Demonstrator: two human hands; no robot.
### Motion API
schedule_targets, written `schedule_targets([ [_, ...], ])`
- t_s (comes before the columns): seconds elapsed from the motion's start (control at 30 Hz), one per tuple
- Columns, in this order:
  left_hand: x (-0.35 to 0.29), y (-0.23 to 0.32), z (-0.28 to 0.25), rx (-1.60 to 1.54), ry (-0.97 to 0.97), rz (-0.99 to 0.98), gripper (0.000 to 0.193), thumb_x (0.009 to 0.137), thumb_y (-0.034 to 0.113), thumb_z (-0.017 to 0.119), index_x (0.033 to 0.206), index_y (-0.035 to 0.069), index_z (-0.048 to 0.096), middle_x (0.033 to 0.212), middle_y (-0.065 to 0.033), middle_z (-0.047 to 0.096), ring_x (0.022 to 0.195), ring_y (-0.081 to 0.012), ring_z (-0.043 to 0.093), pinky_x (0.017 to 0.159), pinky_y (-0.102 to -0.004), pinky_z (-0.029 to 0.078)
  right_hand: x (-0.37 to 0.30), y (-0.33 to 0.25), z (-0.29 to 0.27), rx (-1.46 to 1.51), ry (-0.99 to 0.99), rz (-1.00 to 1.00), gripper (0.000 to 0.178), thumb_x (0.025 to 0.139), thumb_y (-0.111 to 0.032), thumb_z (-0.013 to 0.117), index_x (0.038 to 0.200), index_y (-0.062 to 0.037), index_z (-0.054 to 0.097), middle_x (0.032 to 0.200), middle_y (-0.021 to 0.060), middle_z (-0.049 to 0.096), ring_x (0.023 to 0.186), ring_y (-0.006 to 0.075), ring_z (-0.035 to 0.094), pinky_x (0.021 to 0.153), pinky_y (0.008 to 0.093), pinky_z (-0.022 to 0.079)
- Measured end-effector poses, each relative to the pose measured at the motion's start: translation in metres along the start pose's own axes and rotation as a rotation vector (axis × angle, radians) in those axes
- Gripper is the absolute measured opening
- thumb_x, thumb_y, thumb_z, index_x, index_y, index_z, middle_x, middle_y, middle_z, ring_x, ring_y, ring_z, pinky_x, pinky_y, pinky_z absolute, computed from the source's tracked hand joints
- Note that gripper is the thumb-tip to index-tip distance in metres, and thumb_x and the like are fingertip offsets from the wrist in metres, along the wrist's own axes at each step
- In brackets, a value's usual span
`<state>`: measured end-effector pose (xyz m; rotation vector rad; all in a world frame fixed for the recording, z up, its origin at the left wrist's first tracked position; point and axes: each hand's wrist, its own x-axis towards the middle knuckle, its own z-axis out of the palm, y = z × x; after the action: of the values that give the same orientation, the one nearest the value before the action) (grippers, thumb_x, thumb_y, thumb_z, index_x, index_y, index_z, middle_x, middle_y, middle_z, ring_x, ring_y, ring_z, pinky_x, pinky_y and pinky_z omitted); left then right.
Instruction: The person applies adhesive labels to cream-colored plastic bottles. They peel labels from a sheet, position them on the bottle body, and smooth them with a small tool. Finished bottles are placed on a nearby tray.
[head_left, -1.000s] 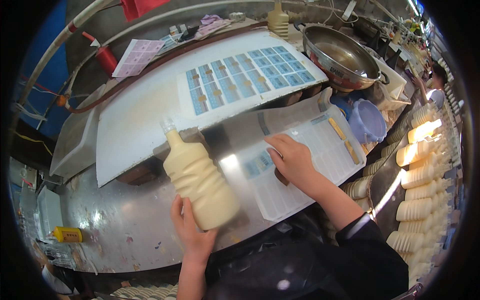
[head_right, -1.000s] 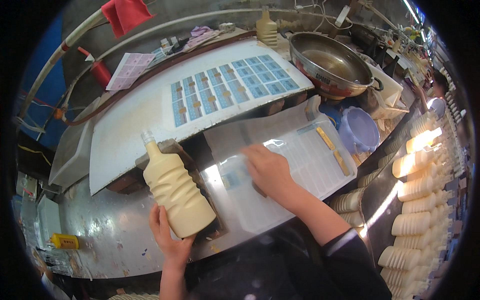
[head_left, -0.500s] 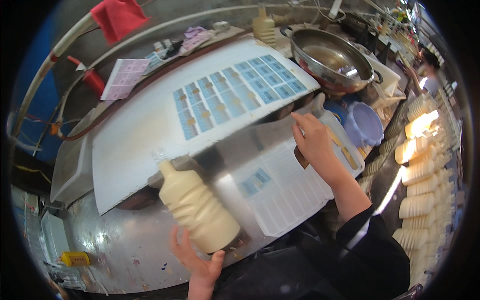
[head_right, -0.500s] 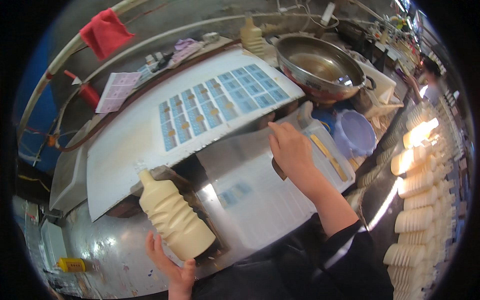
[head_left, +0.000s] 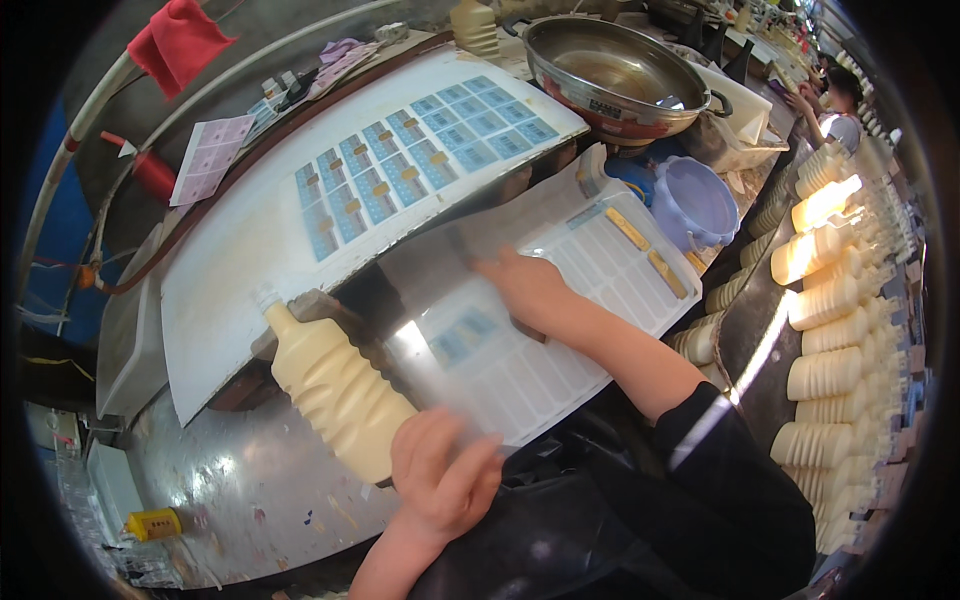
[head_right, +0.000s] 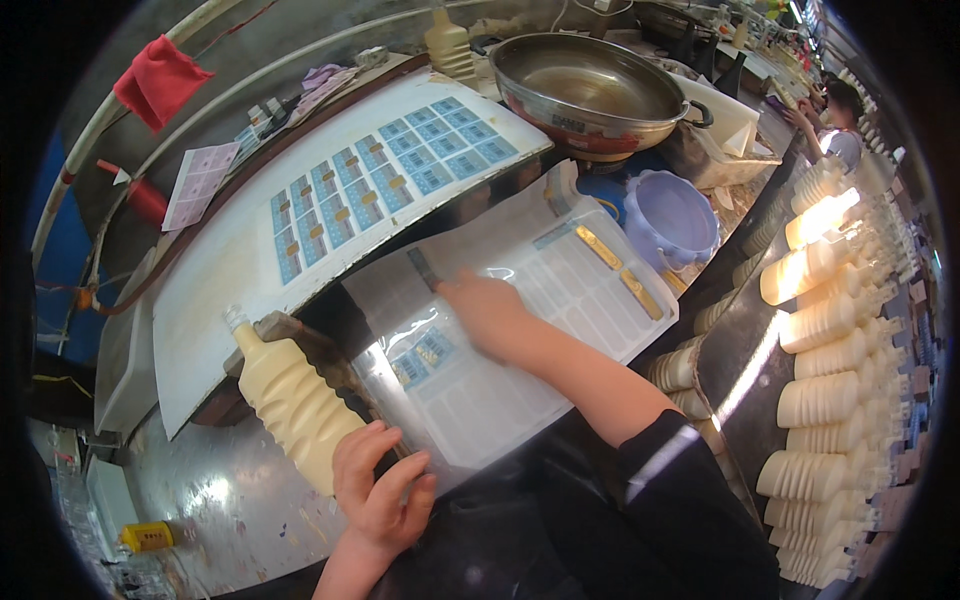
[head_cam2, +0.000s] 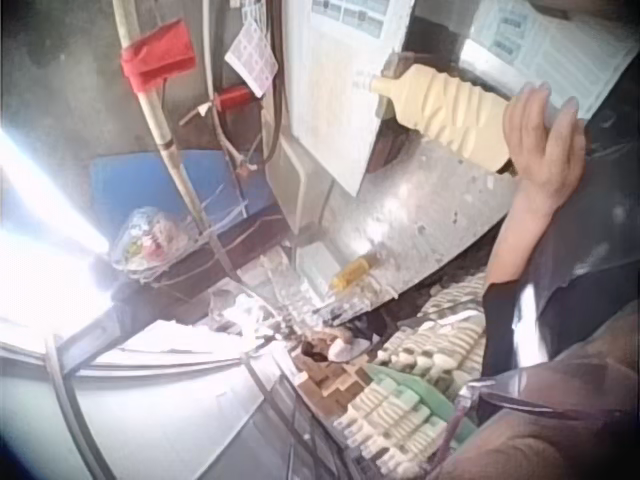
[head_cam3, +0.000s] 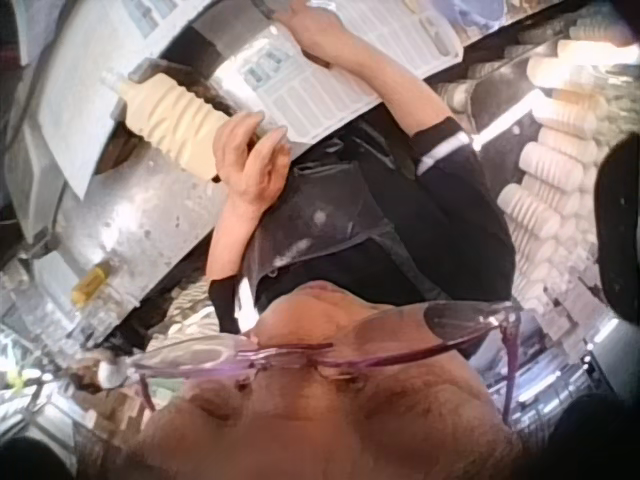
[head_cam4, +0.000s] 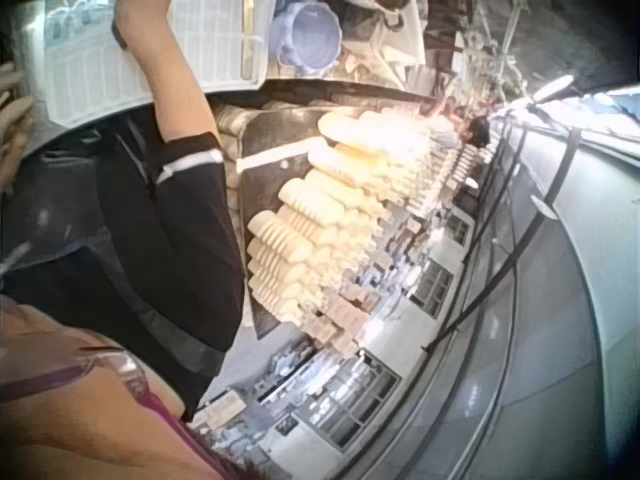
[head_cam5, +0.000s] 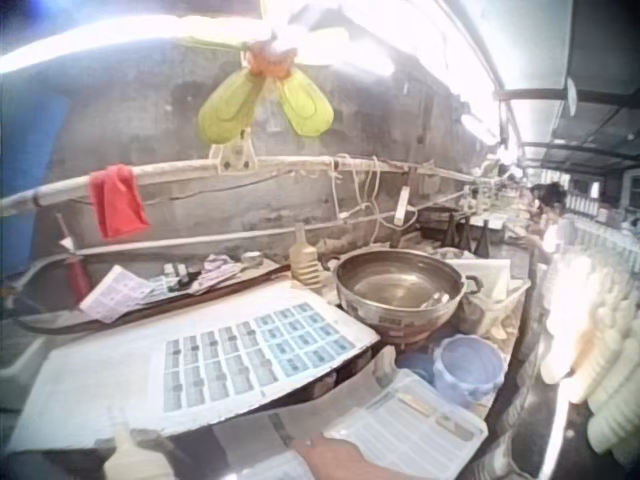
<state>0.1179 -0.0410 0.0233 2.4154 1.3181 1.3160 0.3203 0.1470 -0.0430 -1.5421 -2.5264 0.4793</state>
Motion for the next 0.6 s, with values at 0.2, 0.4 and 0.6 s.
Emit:
schedule_targets([
  [0.2, -0.003, 0.005, 0.01, -0.034, -0.04, -0.049, 0.024, 0.073, 0.003, 0.077, 0.096, 0.006, 0.073, 0.104, -0.014, 0.069, 0.097, -0.036, 0.068, 0.085, -0.0435, 0.055, -0.076, 0.008, 0.007, -0.087, -0.01, -0.008, 0.054, 0.088, -0.001, 0.055, 0.142, -0.0012, 0.051, 0.102, 0.0231, 0.062, 0.084, 0.0388, 0.07, 0.069, 0.0475, 0.057],
  [0.4, 0.0, 0.007, 0.023, -0.107, -0.043, -0.078, 0.021, 0.076, 0.0, 0.076, 0.096, 0.004, 0.072, 0.097, -0.0132, 0.069, 0.087, -0.034, 0.067, 0.077, -0.0412, 0.054, -0.162, -0.018, 0.012, -0.081, -0.171, 0.03, 0.056, 0.094, -0.027, 0.066, 0.139, 0.003, 0.052, 0.097, 0.0178, 0.06, 0.077, 0.0322, 0.069, 0.06, 0.0438, 0.055],
  [0.6, 0.013, 0.011, 0.028, -0.125, -0.066, -0.063, 0.022, 0.076, -0.001, 0.075, 0.097, 0.004, 0.073, 0.095, -0.0119, 0.07, 0.085, -0.0312, 0.066, 0.074, -0.0399, 0.052, -0.187, -0.018, 0.019, -0.096, -0.056, -0.021, 0.065, 0.09, -0.037, 0.073, 0.14, -0.0018, 0.053, 0.097, 0.0133, 0.056, 0.073, 0.0279, 0.067, 0.058, 0.0399, 0.053],
])
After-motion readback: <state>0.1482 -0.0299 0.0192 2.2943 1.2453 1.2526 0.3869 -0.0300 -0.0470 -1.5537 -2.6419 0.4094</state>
